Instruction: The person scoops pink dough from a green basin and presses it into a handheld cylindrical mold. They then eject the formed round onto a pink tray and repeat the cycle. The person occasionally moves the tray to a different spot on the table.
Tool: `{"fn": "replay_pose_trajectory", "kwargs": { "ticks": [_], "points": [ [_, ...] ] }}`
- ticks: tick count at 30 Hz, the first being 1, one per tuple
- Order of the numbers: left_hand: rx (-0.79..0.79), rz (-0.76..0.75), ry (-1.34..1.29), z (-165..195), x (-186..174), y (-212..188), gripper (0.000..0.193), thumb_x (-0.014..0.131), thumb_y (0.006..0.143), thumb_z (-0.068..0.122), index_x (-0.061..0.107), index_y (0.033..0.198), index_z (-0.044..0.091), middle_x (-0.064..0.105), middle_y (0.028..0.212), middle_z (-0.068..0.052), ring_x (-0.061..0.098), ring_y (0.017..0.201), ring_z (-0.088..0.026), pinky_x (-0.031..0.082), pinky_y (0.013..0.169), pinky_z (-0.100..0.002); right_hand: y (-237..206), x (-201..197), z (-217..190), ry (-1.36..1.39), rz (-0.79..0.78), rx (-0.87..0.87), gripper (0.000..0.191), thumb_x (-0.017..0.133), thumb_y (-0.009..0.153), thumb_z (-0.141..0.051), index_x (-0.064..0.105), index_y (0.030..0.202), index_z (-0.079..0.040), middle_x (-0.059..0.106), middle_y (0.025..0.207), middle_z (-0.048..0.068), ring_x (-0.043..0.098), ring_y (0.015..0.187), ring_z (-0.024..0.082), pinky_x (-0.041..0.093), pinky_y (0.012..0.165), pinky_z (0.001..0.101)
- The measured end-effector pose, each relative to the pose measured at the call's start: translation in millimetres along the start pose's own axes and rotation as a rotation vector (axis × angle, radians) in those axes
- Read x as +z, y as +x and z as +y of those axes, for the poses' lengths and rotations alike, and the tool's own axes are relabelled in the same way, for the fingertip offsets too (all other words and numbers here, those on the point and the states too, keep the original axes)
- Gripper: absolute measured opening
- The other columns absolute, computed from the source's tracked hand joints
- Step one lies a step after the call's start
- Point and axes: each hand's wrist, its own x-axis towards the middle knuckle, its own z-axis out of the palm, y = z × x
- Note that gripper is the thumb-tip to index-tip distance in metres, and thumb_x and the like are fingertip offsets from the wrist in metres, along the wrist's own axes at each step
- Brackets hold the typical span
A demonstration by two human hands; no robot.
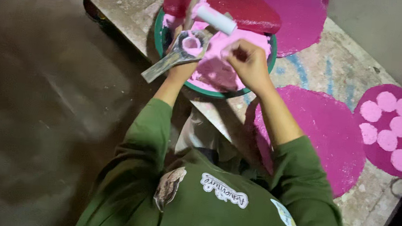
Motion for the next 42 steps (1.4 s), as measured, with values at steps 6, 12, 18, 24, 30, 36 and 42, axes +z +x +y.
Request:
{"fn": "replay_pose_trajectory", "kwargs": {
  "ticks": [6,12,18,24,30,36,42],
  "points": [
    [0.019,0.031,-0.059,10,-4,2,0.047,0.083,0.088,0.031,0.058,0.122,0.010,0.071,0.106,-0.016,0.070,0.100,-0.038,0.057,0.085,-0.046,-30,-12,24,-0.573,-0.003,-0.176,0.024,0.074,0.089,-0.006,0.076,0.112,-0.003,0.072,0.105,0.019,0.067,0.099,0.037,0.054,0.085,0.0451],
    [-0.093,-0.050,-0.084,20,-5,6,0.051,0.084,0.085,0.034,0.057,0.121,0.009,0.071,0.105,-0.017,0.070,0.100,-0.040,0.056,0.084,-0.048,-57,14,60,-0.685,-0.089,-0.292,0.042,0.056,0.090,-0.010,0.067,0.129,-0.003,0.064,0.134,0.018,0.058,0.124,0.041,0.046,0.106,0.0456],
    [-0.103,-0.075,-0.047,18,-7,9,0.055,0.084,0.084,0.034,0.057,0.125,0.009,0.072,0.108,-0.018,0.070,0.101,-0.040,0.057,0.084,-0.049,-62,23,68,-0.574,0.043,-0.234,0.050,0.067,0.085,-0.006,0.055,0.133,0.000,0.053,0.141,0.021,0.051,0.130,0.042,0.043,0.108,0.0485],
    [-0.036,-0.067,-0.126,16,-5,1,0.057,0.084,0.086,0.033,0.055,0.130,0.010,0.072,0.111,-0.017,0.071,0.102,-0.040,0.057,0.085,-0.048,-68,25,58,-0.605,0.127,-0.172,0.054,0.075,0.078,-0.004,0.054,0.127,0.000,0.049,0.135,0.024,0.047,0.123,0.045,0.040,0.105,0.0503],
    [-0.017,-0.008,-0.071,17,1,8,0.057,0.085,0.083,0.031,0.056,0.129,0.012,0.072,0.109,-0.017,0.070,0.098,-0.040,0.057,0.083,-0.047,-70,24,76,-0.630,0.139,-0.178,0.037,0.071,0.088,-0.001,0.057,0.123,-0.002,0.053,0.125,0.019,0.050,0.115,0.040,0.043,0.099,0.0484],
    [-0.037,0.008,-0.123,16,1,10,0.056,0.082,0.086,0.028,0.056,0.133,0.013,0.072,0.108,-0.016,0.072,0.099,-0.038,0.058,0.084,-0.046,-66,23,83,-0.579,0.138,-0.127,0.031,0.067,0.091,0.000,0.059,0.120,-0.003,0.054,0.123,0.017,0.051,0.113,0.039,0.044,0.097,0.0466],
    [-0.061,-0.017,-0.123,21,-8,2,0.056,0.083,0.084,0.029,0.057,0.129,0.010,0.071,0.108,-0.017,0.070,0.098,-0.038,0.056,0.084,-0.046,-86,-9,56,-0.572,0.010,-0.155,0.043,0.063,0.079,0.005,0.063,0.121,-0.005,0.059,0.122,0.017,0.056,0.119,0.039,0.048,0.101,0.0461]
  ]
}}
